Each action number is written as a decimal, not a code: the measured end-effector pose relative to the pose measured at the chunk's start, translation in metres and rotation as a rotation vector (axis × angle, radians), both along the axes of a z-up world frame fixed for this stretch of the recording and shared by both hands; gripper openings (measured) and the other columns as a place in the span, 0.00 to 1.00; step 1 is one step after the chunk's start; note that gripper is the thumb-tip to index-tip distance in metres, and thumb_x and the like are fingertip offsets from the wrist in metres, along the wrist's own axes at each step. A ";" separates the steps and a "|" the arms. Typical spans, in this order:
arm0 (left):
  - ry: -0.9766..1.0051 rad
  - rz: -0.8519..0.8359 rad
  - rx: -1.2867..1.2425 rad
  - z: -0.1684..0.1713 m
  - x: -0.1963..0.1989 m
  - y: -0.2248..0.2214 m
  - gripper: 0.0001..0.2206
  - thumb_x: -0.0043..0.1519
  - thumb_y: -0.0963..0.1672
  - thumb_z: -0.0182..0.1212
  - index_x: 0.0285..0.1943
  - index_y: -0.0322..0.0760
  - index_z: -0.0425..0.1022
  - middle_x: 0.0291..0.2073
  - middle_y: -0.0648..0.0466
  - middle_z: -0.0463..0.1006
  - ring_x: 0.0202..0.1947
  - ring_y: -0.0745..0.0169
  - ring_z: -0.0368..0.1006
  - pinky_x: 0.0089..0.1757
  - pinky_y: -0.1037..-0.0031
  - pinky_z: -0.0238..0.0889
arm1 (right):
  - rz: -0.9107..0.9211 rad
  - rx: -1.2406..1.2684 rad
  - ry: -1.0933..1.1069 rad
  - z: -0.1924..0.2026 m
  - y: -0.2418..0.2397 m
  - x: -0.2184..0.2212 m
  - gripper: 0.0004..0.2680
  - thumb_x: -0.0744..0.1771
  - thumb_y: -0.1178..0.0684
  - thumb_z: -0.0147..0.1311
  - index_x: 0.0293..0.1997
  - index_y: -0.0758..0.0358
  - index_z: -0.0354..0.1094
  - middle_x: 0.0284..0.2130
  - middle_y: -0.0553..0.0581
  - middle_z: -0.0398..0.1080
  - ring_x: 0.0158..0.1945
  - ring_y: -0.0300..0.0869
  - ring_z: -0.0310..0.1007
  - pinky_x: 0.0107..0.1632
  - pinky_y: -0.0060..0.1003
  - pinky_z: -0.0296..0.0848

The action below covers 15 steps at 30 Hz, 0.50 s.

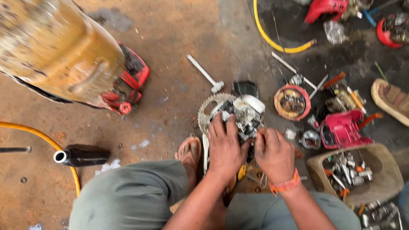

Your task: The person sits on the floor of a repair workshop working on a small engine from a knapsack sprayer. They use a screwdriver and pliers to unscrew and remove parts, handle a cable and small components, and reposition the engine while working on it.

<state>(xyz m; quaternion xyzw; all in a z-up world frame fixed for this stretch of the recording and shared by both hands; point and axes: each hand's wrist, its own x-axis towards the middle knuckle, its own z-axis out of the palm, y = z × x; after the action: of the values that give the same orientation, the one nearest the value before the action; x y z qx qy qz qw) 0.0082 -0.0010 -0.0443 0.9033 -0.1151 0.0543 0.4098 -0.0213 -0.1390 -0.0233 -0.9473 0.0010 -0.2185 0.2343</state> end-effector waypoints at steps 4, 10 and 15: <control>-0.013 0.016 0.013 0.001 0.001 0.000 0.36 0.50 0.47 0.74 0.66 0.28 0.61 0.65 0.29 0.58 0.63 0.26 0.57 0.60 0.45 0.51 | 0.081 -0.078 -0.034 -0.004 -0.005 0.006 0.05 0.64 0.61 0.59 0.39 0.65 0.66 0.31 0.62 0.72 0.34 0.58 0.74 0.37 0.50 0.72; -0.011 0.012 0.060 -0.001 0.001 -0.001 0.38 0.48 0.47 0.75 0.66 0.30 0.60 0.64 0.29 0.57 0.62 0.26 0.57 0.59 0.45 0.51 | 0.121 -0.138 -0.100 -0.012 -0.011 0.009 0.06 0.63 0.62 0.58 0.38 0.65 0.64 0.31 0.62 0.69 0.32 0.58 0.72 0.35 0.49 0.72; -0.058 0.015 0.062 -0.002 -0.003 -0.003 0.37 0.52 0.48 0.75 0.67 0.29 0.59 0.64 0.28 0.57 0.62 0.26 0.57 0.59 0.44 0.52 | 0.107 -0.099 -0.083 -0.015 -0.022 -0.007 0.06 0.63 0.62 0.58 0.37 0.65 0.63 0.29 0.61 0.69 0.31 0.56 0.72 0.34 0.47 0.72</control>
<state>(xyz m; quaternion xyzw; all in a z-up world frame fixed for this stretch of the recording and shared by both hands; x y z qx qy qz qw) 0.0054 -0.0044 -0.0460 0.9144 -0.1215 0.0798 0.3778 -0.0284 -0.1608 -0.0383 -0.9464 -0.0701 -0.2448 0.1986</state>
